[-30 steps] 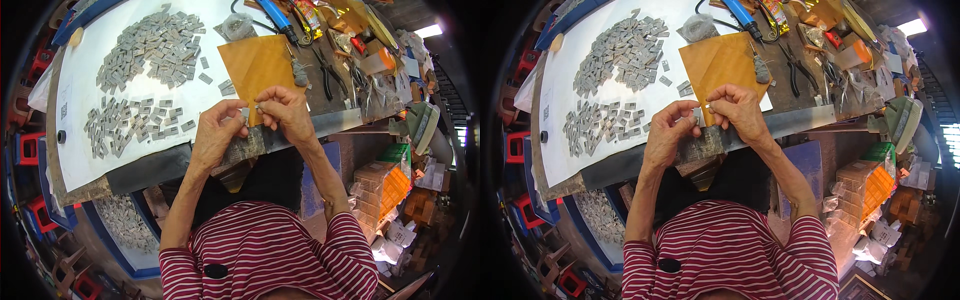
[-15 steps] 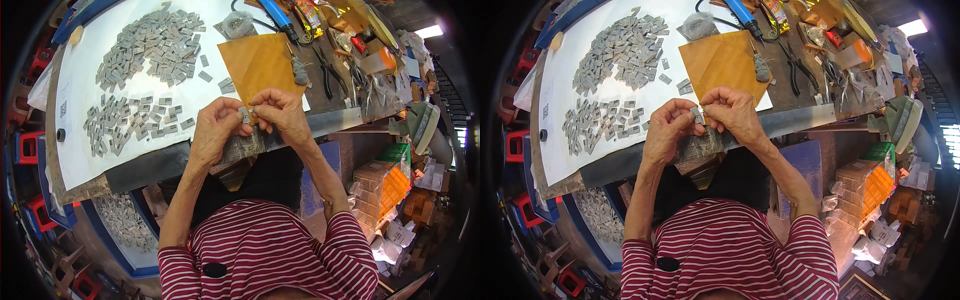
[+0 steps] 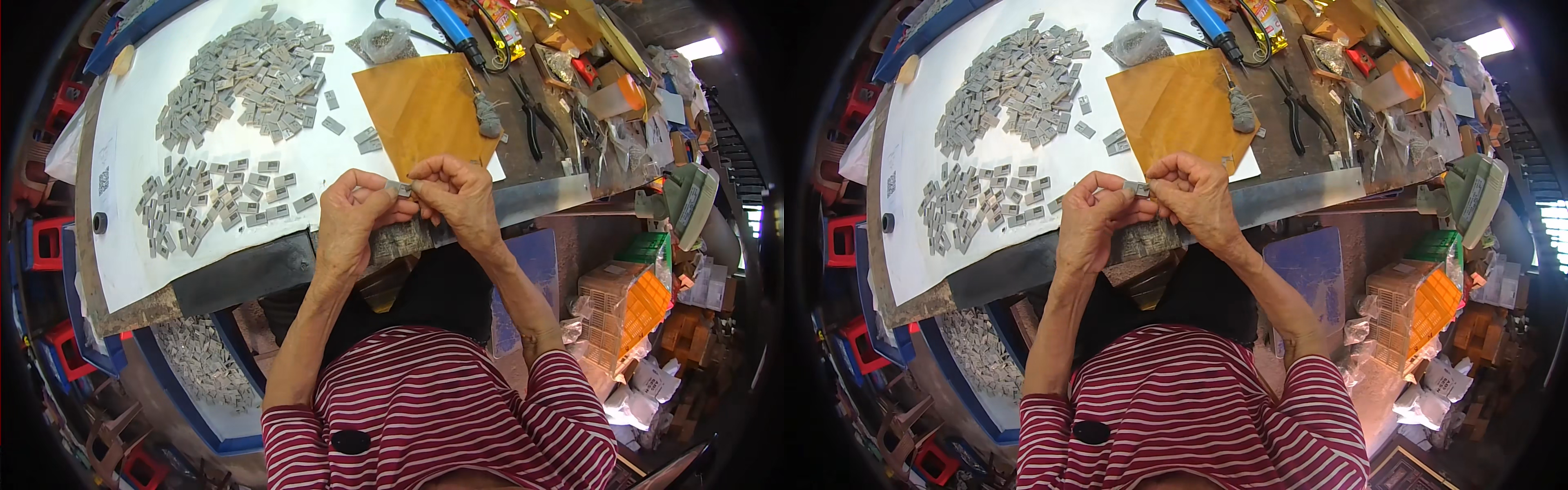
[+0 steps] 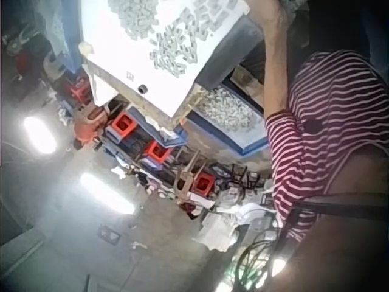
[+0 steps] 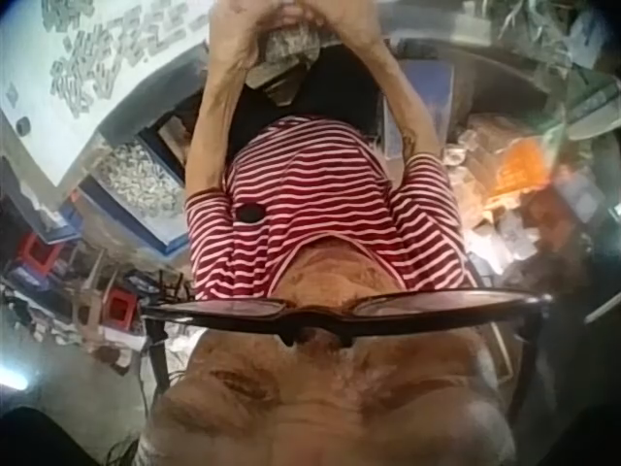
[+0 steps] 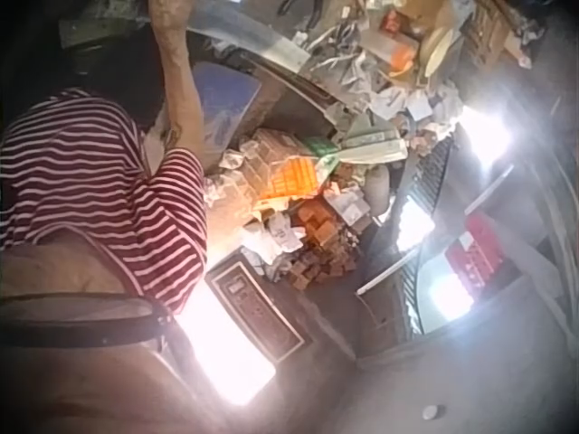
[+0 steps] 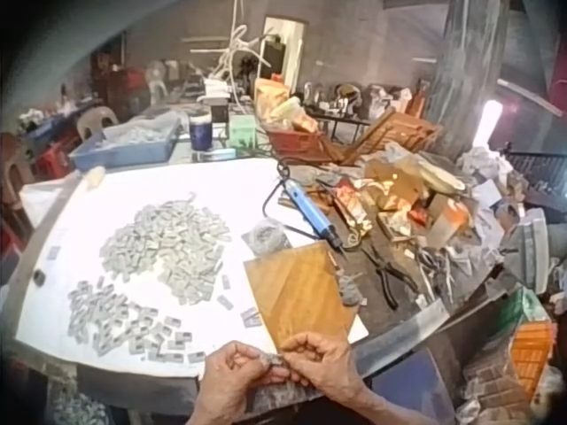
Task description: Manually assembling small metal tags by attaching tiny components to them at a workshop workbench.
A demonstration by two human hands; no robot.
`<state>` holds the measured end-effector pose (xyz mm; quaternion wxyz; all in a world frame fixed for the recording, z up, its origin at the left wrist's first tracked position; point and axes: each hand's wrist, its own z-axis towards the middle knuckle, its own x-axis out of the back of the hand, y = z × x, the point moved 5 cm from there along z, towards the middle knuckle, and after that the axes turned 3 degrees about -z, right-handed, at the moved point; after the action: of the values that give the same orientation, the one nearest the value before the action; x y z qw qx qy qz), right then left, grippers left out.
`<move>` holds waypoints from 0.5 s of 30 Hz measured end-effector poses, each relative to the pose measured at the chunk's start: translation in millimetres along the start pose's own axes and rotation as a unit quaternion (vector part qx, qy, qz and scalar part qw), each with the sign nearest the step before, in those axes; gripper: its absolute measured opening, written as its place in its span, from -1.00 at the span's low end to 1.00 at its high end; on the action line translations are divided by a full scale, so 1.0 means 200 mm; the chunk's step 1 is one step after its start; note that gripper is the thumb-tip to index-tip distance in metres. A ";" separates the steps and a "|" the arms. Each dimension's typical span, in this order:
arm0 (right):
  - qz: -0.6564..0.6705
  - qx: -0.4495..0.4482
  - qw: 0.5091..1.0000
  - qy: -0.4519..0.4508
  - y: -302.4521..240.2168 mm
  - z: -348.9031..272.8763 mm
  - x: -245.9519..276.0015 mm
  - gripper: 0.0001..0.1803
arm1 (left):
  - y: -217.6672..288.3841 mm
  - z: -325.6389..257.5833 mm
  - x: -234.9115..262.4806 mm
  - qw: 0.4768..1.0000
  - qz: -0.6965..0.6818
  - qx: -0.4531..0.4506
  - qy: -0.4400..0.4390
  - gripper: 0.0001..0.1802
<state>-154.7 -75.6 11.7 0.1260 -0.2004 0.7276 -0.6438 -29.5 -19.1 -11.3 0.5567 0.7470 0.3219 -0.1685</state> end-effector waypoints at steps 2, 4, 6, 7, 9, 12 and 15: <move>-0.002 0.002 1.000 0.009 0.01 -0.01 0.00 -0.87 | -0.02 -0.01 0.01 1.000 -0.023 0.011 0.015 -0.89; -0.005 0.003 1.000 0.018 0.02 -0.02 0.00 -0.87 | -0.03 -0.01 0.02 0.999 -0.029 0.020 0.020 -0.90; 0.001 0.001 1.000 0.025 0.02 -0.02 0.00 -0.87 | -0.04 -0.02 0.02 0.999 -0.035 0.028 0.025 -0.91; 0.001 0.002 1.000 0.025 0.03 -0.03 0.01 -0.87 | -0.04 -0.03 0.02 0.998 -0.045 0.027 0.021 -0.92; -0.006 0.005 1.000 0.025 0.03 -0.03 0.01 -0.88 | -0.04 -0.03 0.01 0.998 -0.054 0.025 0.016 -0.92; -0.009 0.011 1.000 0.026 0.01 -0.04 0.00 -0.89 | -0.04 -0.04 0.01 0.997 -0.072 0.020 0.005 -0.92; -0.025 0.024 0.999 0.038 -0.01 -0.05 -0.01 -0.90 | -0.05 -0.05 0.00 0.995 -0.094 0.034 0.021 -0.93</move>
<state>-157.5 -66.4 15.8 0.0863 -0.1910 0.7110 -0.6712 -36.0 -7.3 -15.0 0.5060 0.7352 0.3965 -0.2150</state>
